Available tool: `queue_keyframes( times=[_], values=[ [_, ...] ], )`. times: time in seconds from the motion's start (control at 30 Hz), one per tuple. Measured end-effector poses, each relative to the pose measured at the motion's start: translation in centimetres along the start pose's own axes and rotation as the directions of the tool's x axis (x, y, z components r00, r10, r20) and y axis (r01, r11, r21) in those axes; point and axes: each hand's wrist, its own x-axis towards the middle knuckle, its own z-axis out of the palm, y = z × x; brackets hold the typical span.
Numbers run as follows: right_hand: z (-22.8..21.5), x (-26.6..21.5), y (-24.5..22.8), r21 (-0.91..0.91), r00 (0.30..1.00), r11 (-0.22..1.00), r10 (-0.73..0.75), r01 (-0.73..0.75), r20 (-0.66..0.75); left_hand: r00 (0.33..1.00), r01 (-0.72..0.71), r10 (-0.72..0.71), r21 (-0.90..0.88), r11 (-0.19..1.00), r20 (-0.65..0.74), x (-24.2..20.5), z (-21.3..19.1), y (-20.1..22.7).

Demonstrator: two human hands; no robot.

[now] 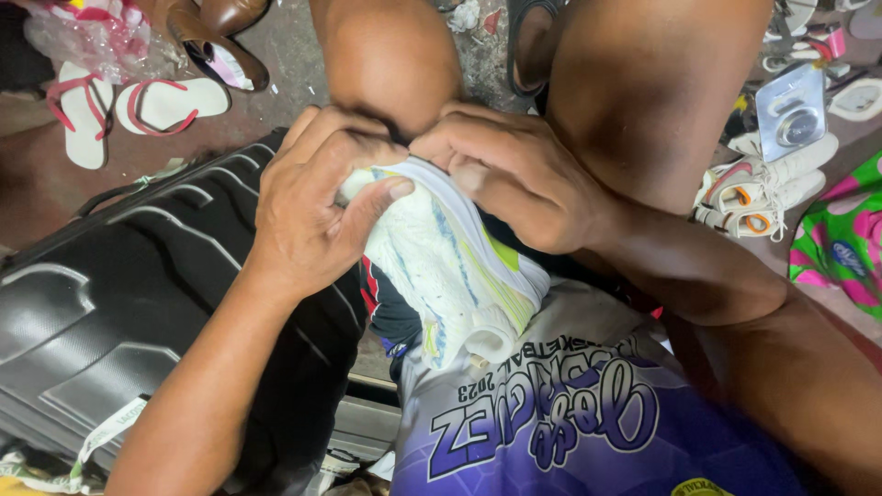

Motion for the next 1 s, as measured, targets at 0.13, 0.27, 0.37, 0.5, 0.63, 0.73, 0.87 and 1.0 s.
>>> queue_keyframes(
  times=[0.13,0.27,0.37,0.5,0.63,0.73,0.87,1.0],
  values=[
    [0.2,0.2,1.5,0.067,0.998,0.996,0.055,-0.054,-0.011,1.000,-0.019,0.020,-0.040,0.999,0.017,-0.5,-0.2,-0.4],
    [0.8,0.3,3.0,0.124,0.995,0.987,0.101,-0.099,-0.013,0.999,-0.026,0.028,-0.051,0.998,0.026,-0.5,-0.1,-0.5],
    [1.3,0.4,3.6,0.277,0.997,0.958,0.074,-0.075,0.014,0.998,-0.044,0.046,-0.058,0.997,0.036,-0.5,-0.1,-0.6],
    [1.9,0.3,3.5,0.313,0.999,0.949,0.048,-0.044,-0.004,0.999,-0.009,0.012,-0.057,0.998,0.039,-0.7,-0.1,-0.5],
    [2.6,0.0,3.4,0.221,0.993,0.971,0.106,-0.093,-0.047,0.999,-0.003,0.006,-0.050,0.999,0.048,-0.6,-0.2,-0.2],
    [2.7,0.1,3.5,0.266,0.995,0.961,0.093,-0.078,-0.047,0.997,0.018,-0.011,-0.083,0.996,0.081,-0.3,-0.9,0.0],
    [2.5,-0.3,3.4,0.219,0.997,0.975,-0.011,0.027,-0.074,0.994,0.038,-0.030,-0.072,0.997,0.110,-0.4,-2.0,0.7],
    [2.5,-0.3,2.7,0.164,0.998,0.986,-0.021,0.031,-0.061,0.990,0.054,-0.038,-0.110,0.992,0.139,-0.6,-2.9,1.7]
  ],
)
